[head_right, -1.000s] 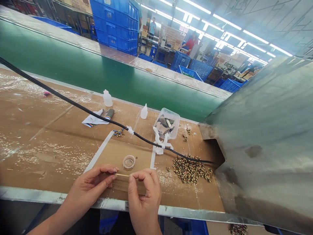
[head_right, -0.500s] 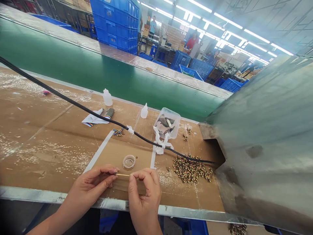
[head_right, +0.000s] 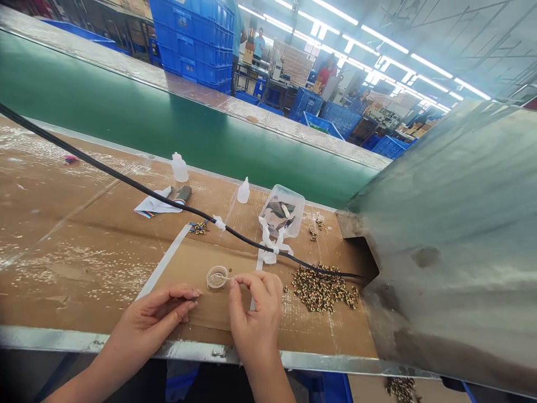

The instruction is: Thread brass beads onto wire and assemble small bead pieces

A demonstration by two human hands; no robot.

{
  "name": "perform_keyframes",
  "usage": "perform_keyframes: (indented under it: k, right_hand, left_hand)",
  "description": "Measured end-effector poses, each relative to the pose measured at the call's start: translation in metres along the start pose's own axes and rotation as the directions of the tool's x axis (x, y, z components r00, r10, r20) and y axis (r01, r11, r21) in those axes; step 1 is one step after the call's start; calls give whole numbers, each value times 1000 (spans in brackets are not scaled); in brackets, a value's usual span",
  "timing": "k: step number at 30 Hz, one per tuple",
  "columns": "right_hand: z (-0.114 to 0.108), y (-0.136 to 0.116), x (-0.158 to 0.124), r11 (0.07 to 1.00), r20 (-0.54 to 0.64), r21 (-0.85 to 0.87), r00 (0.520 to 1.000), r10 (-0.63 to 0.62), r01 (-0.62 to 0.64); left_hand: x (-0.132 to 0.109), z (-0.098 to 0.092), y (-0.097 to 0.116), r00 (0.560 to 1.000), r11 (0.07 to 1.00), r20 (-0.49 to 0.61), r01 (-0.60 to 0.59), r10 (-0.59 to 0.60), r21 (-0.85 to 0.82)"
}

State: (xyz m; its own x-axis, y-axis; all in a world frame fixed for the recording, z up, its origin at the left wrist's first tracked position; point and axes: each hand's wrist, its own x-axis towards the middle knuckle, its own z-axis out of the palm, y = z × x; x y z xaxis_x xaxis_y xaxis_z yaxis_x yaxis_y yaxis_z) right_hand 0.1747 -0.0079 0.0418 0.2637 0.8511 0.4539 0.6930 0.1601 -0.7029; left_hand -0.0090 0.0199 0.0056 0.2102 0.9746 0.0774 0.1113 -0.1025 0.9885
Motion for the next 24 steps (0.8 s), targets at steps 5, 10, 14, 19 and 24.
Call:
perform_keyframes:
  k: [5, 10, 14, 19, 24]
  right_hand:
    - [9, 1, 3, 996, 80, -92, 997, -9, 17]
    - [-5, 20, -5, 997, 90, -22, 993, 79, -77]
    - [-36, 54, -11, 952, -39, -156, 964, 261, -264]
    - [-56, 81, -13, 910, 8, -300, 953, 303, -287]
    - [-54, 79, -11, 910, 88, -324, 950, 300, -257]
  left_hand:
    - [1, -4, -7, 1000, 998, 21, -3, 2, 60]
    - [-2, -10, -36, 1000, 988, 17, -24, 21, 151]
    - [-4, -9, -48, 998, 971, 6, -67, 67, 228]
    - [-4, -8, -47, 991, 964, 28, -133, 130, 231]
    - [-3, -6, -36, 990, 971, 54, -140, 132, 193]
